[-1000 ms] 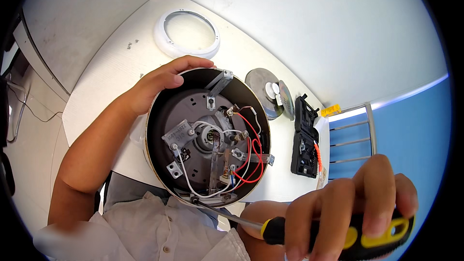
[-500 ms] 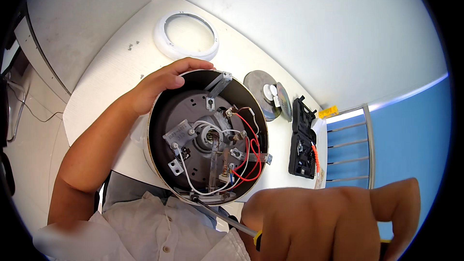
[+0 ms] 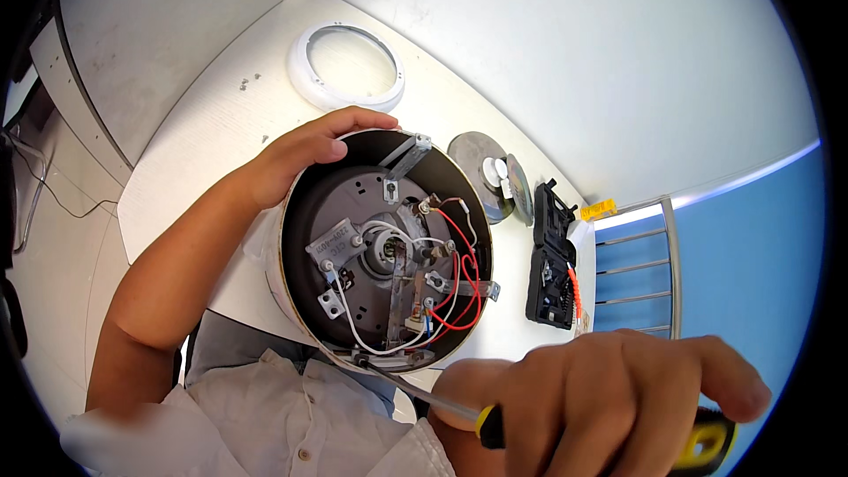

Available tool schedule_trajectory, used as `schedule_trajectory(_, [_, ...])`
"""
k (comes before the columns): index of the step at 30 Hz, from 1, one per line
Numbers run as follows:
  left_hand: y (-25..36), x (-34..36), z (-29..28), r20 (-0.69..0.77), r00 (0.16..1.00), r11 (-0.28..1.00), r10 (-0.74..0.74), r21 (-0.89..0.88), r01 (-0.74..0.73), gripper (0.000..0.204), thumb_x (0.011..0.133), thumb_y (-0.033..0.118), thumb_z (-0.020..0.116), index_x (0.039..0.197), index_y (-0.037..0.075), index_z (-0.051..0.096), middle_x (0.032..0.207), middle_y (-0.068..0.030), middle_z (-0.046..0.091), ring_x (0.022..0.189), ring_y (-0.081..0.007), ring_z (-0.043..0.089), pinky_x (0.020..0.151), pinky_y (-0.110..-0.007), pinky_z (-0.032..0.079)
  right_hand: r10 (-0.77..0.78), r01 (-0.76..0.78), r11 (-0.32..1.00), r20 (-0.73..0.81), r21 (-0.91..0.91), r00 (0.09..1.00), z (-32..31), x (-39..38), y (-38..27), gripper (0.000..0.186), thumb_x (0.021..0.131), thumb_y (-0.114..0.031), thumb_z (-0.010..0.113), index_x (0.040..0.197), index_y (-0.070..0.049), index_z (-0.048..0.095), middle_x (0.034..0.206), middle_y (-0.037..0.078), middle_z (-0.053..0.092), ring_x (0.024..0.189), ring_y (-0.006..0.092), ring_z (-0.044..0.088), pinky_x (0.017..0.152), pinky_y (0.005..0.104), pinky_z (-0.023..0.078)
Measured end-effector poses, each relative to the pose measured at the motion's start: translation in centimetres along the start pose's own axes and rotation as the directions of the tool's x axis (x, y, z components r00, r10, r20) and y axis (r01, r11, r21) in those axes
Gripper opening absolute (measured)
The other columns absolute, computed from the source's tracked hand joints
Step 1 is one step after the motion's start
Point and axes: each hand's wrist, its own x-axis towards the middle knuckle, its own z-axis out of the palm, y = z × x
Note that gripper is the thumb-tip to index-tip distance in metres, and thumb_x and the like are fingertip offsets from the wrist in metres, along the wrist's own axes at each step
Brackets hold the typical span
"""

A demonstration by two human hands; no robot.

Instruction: The person uses a screwdriver to remove screws from the base of a white cylindrical appliance, then detaches the outer casing to expose internal wiring and components. The person continues to adjust and remove additional screws from the internal assembly.

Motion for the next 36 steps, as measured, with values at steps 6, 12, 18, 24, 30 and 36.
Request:
schedule_trajectory(6, [0.0, 0.1, 0.0, 0.002, 1.0, 1.0, -0.002, -0.002, 0.002, 0.064, 0.079, 0.038, 0.051, 0.13, 0.001, 0.041, 0.127, -0.0143, 0.048, 0.117, -0.0219, 0.047, 0.101, -0.032, 0.033, 0.066, -0.223, 0.904, 0.394, 0.366, 0.917, -1.8, 1.5, 0.8, 0.021, 0.087, -0.011, 0.05, 0.09, -0.004, 0.03, 0.061, 0.019, 0.05, 0.03, 0.0227, 0.045, 0.022, 0.0274, 0.038])
schedule_trajectory(12, [0.0, 0.0, 0.0, 0.0, 1.0, 1.0, -0.004, -0.005, 0.004, 0.065, 0.078, 0.038, 0.051, 0.13, 0.001, 0.041, 0.128, -0.0145, 0.048, 0.118, -0.022, 0.046, 0.102, -0.032, 0.033, 0.056, -0.074, 0.985, 0.124, 0.153, 0.991, -0.7, 0.3, 0.2, 0.043, 0.067, 0.009, 0.063, 0.087, -0.002, 0.026, 0.092, 0.018, 0.038, 0.044, 0.0252, 0.052, 0.025, 0.0298, 0.048])
schedule_trajectory(18, [-0.1, 0.0, 0.0, -0.008, 1.0, 1.0, -0.005, -0.005, 0.005, 0.066, 0.077, 0.039, 0.053, 0.13, 0.001, 0.041, 0.128, -0.0146, 0.048, 0.117, -0.0223, 0.047, 0.101, -0.032, 0.033, 0.021, -0.03, 0.974, -0.041, -0.225, 0.999, -0.3, -0.7, -1.4, 0.032, 0.085, -0.012, 0.054, 0.103, 0.007, 0.035, 0.088, 0.015, 0.042, 0.054, 0.0216, 0.052, 0.026, 0.0276, 0.042])
schedule_trajectory(24, [0.2, 0.0, 0.1, -0.006, 1.0, 0.999, -0.027, -0.028, 0.027, 0.066, 0.077, 0.039, 0.053, 0.13, 0.002, 0.042, 0.126, -0.0143, 0.05, 0.116, -0.0222, 0.048, 0.1, -0.032, 0.035, 0.054, -0.055, 0.998, 0.079, 0.016, 0.995, -0.8, 0.7, 0.5, 0.023, 0.09, -0.011, 0.046, 0.104, 0.004, 0.036, 0.061, 0.014, 0.051, 0.037, 0.0206, 0.047, 0.025, 0.0263, 0.04])
schedule_trajectory(30, [0.0, 0.1, 0.1, -0.01, 1.0, 0.999, -0.009, -0.03, 0.009, 0.066, 0.077, 0.038, 0.053, 0.129, 0.001, 0.042, 0.125, -0.014, 0.051, 0.115, -0.0219, 0.049, 0.1, -0.032, 0.035, -0.12, 0.103, 0.98, -0.09, -0.172, 0.989, 0.1, 0.0, 0.9, 0.041, 0.074, 0.0, 0.066, 0.097, -0.002, 0.033, 0.069, 0.012, 0.05, 0.035, 0.0185, 0.05, 0.023, 0.0236, 0.042])
schedule_trajectory(36, [0.0, 0.1, 0.1, -0.009, 1.0, 0.999, -0.015, -0.04, 0.014, 0.065, 0.077, 0.038, 0.053, 0.129, 0.0, 0.042, 0.124, -0.0142, 0.051, 0.114, -0.0219, 0.05, 0.1, -0.032, 0.035, -0.082, 0.082, 0.997, 0.036, -0.003, 0.996, -1.6, -1.3, -1.7, 0.024, 0.085, -0.017, 0.057, 0.098, -0.001, 0.044, 0.075, 0.011, 0.054, 0.051, 0.0183, 0.055, 0.028, 0.0296, 0.046])
